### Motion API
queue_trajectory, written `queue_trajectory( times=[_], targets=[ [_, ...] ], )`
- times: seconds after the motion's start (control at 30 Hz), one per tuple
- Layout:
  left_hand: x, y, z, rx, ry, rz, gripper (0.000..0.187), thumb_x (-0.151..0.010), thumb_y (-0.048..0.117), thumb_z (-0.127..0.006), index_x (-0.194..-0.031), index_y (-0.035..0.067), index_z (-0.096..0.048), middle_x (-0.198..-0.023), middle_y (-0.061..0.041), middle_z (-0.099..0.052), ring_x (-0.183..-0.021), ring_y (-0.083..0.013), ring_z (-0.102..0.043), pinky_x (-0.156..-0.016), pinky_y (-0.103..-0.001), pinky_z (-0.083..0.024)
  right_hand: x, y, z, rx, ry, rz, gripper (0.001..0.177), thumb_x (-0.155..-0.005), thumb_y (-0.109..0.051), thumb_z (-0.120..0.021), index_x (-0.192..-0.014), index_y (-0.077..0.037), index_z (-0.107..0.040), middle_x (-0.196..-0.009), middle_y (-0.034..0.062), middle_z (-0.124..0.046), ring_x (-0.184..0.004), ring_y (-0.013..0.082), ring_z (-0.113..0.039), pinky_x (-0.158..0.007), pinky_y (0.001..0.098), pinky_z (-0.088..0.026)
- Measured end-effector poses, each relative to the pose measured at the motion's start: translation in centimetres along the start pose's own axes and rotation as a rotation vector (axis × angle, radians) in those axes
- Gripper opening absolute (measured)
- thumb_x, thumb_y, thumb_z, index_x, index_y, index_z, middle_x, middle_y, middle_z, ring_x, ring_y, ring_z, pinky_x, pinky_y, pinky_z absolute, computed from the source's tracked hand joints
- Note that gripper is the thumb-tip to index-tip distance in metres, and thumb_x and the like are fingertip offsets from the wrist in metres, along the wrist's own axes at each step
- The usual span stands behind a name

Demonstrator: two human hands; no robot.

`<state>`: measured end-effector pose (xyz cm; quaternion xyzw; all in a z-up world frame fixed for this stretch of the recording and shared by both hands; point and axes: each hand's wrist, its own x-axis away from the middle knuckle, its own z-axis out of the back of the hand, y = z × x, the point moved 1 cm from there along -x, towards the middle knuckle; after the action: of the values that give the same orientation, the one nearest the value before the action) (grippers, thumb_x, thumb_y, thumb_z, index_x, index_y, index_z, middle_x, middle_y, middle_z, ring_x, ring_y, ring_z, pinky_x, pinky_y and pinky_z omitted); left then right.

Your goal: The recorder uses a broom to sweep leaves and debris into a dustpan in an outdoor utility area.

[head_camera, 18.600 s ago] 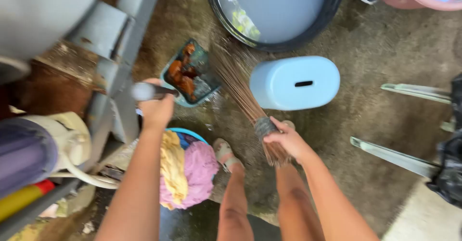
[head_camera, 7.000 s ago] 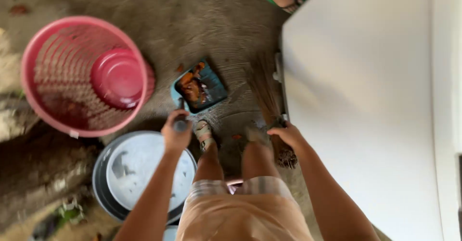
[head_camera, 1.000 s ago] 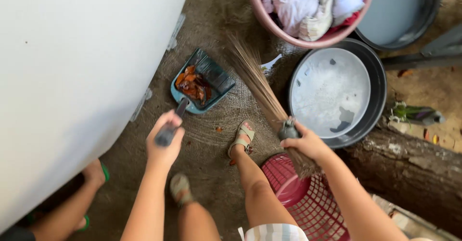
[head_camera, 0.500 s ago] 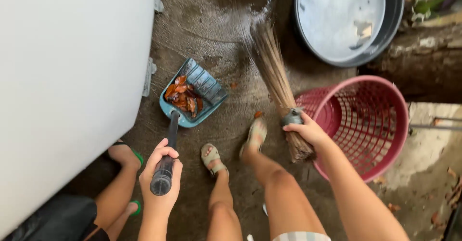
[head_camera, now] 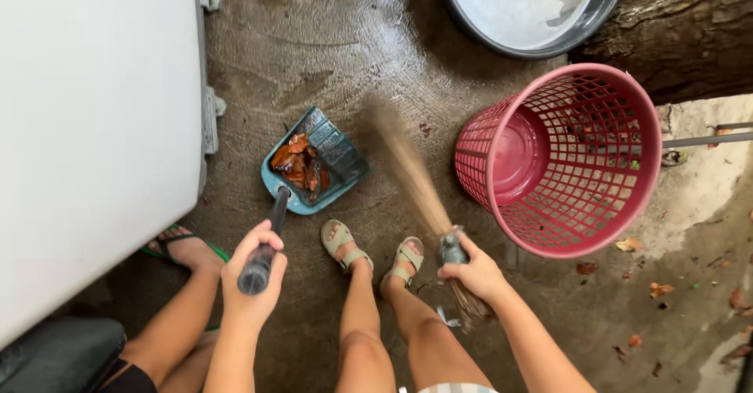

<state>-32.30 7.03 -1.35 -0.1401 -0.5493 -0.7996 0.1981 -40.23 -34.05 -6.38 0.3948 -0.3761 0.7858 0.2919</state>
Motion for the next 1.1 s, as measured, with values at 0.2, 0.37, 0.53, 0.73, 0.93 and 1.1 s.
queue_trajectory(
  times=[0.2, 0.37, 0.53, 0.73, 0.93, 1.1],
  targets=[
    [-0.7, 4.1, -1.7, -0.161, -0.106, -0.26, 0.021, -0.077, -0.002, -0.07, -0.093, 0.008, -0.062, -0.117, -0.013, -0.071, -0.118, -0.0221, -0.07, -0.086, -0.03, -0.053, -4.6, -2.4, -0.5, -0.092, 0.182, -0.265, 0.091, -0.066, -0.027, -0.083, -0.151, -0.013, -0.052, -0.112, 0.0126, -0.072, -0.099, 0.0218, -0.068, -0.091, 0.0343, -0.052],
    [-2.3, 4.9, -4.1, -0.165, -0.226, -0.355, 0.022, -0.077, -0.004, -0.071, -0.093, 0.007, -0.061, -0.098, -0.011, -0.069, -0.119, -0.0249, -0.07, -0.098, -0.032, -0.051, -0.3, 6.0, -0.4, -0.527, -0.069, -0.081, 0.091, -0.063, -0.019, -0.082, -0.148, -0.008, -0.051, -0.114, 0.0108, -0.072, -0.099, 0.0201, -0.067, -0.09, 0.0341, -0.053],
    [-3.1, 5.8, -6.0, -0.18, -0.323, -0.332, 0.023, -0.074, -0.005, -0.071, -0.09, 0.007, -0.061, -0.099, -0.009, -0.068, -0.114, -0.0246, -0.07, -0.091, -0.033, -0.051, 2.1, 5.3, -3.5, -0.518, 0.161, -0.158, 0.089, -0.063, -0.017, -0.083, -0.147, -0.009, -0.053, -0.116, 0.0103, -0.072, -0.103, 0.0174, -0.066, -0.094, 0.0302, -0.05],
    [-3.2, 5.7, -8.0, -0.222, -0.373, -0.266, 0.021, -0.078, -0.006, -0.067, -0.092, 0.008, -0.059, -0.094, -0.007, -0.064, -0.086, -0.0225, -0.066, -0.084, -0.03, -0.052, 3.6, 3.5, -5.3, -0.871, -0.111, -0.373, 0.081, -0.071, -0.02, -0.076, -0.146, -0.005, -0.051, -0.106, 0.0226, -0.064, -0.086, 0.037, -0.064, -0.076, 0.0471, -0.052],
    [-3.4, 6.6, -8.4, -0.218, -0.411, -0.26, 0.022, -0.08, -0.007, -0.066, -0.093, 0.009, -0.059, -0.09, -0.007, -0.064, -0.08, -0.0223, -0.066, -0.077, -0.03, -0.053, 2.5, 5.2, -6.3, -0.622, 0.146, -0.132, 0.091, -0.062, -0.022, -0.083, -0.146, -0.009, -0.053, -0.119, 0.0143, -0.072, -0.103, 0.0229, -0.069, -0.091, 0.0324, -0.054],
    [-4.0, 6.5, -8.3, -0.259, -0.428, -0.33, 0.024, -0.08, -0.004, -0.071, -0.097, 0.01, -0.062, -0.086, -0.007, -0.066, -0.082, -0.0144, -0.067, -0.075, -0.028, -0.053, 1.9, 0.7, -8.0, -0.305, -0.018, -0.198, 0.105, -0.057, -0.034, -0.081, -0.153, -0.012, -0.046, -0.127, 0.0207, -0.072, -0.113, 0.0268, -0.07, -0.098, 0.0325, -0.051]
  ],
)
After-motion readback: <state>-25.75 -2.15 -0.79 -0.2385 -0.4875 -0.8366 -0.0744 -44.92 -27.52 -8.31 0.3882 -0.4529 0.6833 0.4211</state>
